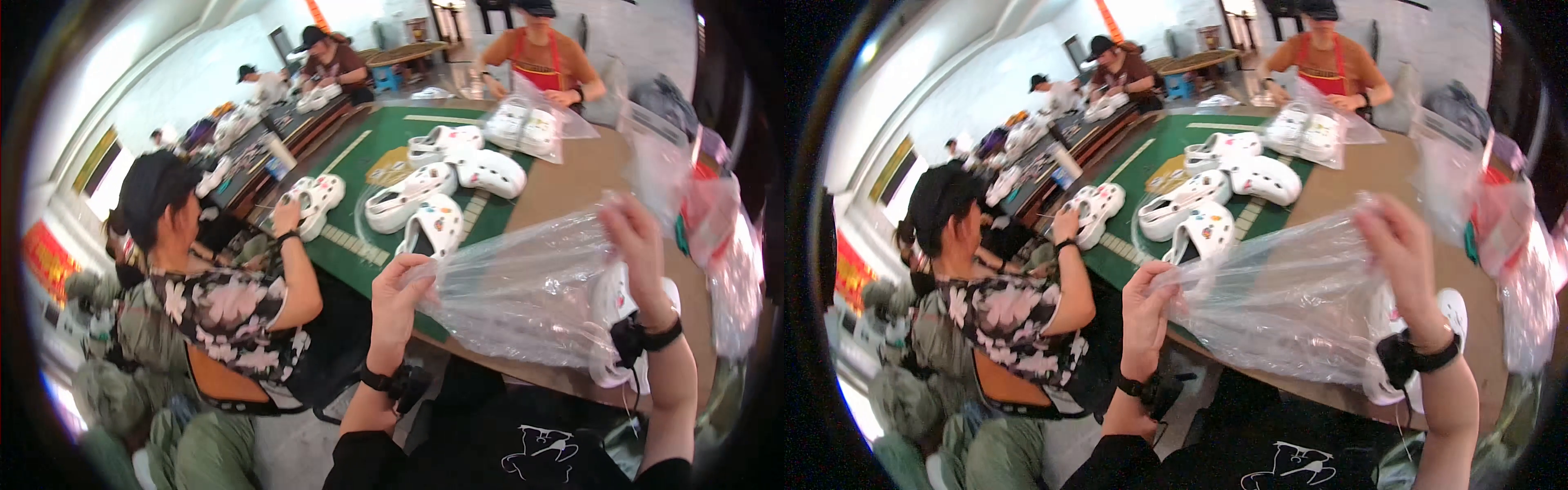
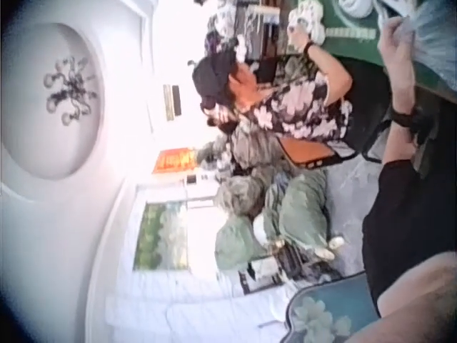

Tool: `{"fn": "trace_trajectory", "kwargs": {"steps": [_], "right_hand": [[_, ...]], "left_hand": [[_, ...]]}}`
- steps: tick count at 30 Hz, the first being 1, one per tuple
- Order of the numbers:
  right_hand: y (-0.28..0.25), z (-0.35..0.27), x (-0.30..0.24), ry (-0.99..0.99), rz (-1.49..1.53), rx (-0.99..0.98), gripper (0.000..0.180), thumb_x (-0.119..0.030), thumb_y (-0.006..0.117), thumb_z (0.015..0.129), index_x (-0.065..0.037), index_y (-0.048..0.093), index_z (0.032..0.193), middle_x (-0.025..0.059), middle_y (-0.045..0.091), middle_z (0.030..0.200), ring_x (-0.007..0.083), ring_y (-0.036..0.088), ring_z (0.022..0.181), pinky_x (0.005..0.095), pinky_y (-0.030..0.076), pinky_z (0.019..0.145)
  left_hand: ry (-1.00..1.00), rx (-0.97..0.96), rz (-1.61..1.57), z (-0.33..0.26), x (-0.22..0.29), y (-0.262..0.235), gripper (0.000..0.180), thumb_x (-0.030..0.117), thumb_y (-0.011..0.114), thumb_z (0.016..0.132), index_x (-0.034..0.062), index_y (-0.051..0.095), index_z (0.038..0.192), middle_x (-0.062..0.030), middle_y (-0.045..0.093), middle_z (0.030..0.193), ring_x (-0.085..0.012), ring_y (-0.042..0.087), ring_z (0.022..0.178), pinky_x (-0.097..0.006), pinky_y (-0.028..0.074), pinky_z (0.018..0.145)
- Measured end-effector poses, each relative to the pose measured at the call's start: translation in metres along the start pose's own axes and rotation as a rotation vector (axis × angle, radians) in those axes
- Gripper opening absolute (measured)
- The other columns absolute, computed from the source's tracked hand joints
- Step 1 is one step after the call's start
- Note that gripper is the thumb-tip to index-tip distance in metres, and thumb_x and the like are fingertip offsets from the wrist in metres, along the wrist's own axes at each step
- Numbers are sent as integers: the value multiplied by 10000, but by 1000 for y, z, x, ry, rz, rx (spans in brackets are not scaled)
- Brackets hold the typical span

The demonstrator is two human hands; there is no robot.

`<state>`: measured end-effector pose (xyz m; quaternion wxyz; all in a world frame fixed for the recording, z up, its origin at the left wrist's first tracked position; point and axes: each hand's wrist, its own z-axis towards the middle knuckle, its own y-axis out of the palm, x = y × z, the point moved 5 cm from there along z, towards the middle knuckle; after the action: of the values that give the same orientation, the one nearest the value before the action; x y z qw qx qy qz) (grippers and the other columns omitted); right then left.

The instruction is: Packing yellow slides and white clogs into clear plastic bags.

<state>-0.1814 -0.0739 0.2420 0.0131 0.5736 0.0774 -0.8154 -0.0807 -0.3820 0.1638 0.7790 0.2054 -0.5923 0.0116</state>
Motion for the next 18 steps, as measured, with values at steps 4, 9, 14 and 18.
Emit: {"fn": "trace_trajectory", "kwargs": {"steps": [4, 9, 14, 18], "right_hand": [[-28, -18, -1, -184, -126, 79, 138, -145, 585, 955, -19, 608, 904, -58, 518, 721, 18, 457, 600, 197, 338, 489], [-36, -20, -11, -230, -387, 16, 221, -77, 529, 921, 16, 569, 1118, 54, 597, 972, 129, 558, 893, 256, 422, 798], [-1, -41, -65, -620, -638, -71, 354, -101, 543, 881, -31, 576, 1226, 179, 573, 1165, 254, 543, 1178, 370, 385, 1024], [51, -59, -90, -666, -611, -265, 377, -85, 629, 844, -36, 595, 1216, 167, 590, 1087, 248, 592, 1057, 343, 461, 906]], "left_hand": [[77, 81, -39, -10, -8, -32, 133, -21, 623, 878, -34, 648, 1008, -61, 687, 911, -102, 619, 765, -234, 488, 735], [83, 126, -80, -5, -9, -4, 130, 105, 597, 958, -9, 654, 981, -14, 632, 750, -51, 578, 658, -215, 458, 560], [44, -151, 243, -5, 11, 75, 118, 148, 607, 966, 33, 632, 981, -19, 614, 736, -29, 563, 630, -227, 432, 519], [455, -241, 381, -13, 40, 123, 176, 96, 575, 968, 16, 555, 1123, -18, 625, 869, -57, 593, 674, -203, 474, 558]]}}
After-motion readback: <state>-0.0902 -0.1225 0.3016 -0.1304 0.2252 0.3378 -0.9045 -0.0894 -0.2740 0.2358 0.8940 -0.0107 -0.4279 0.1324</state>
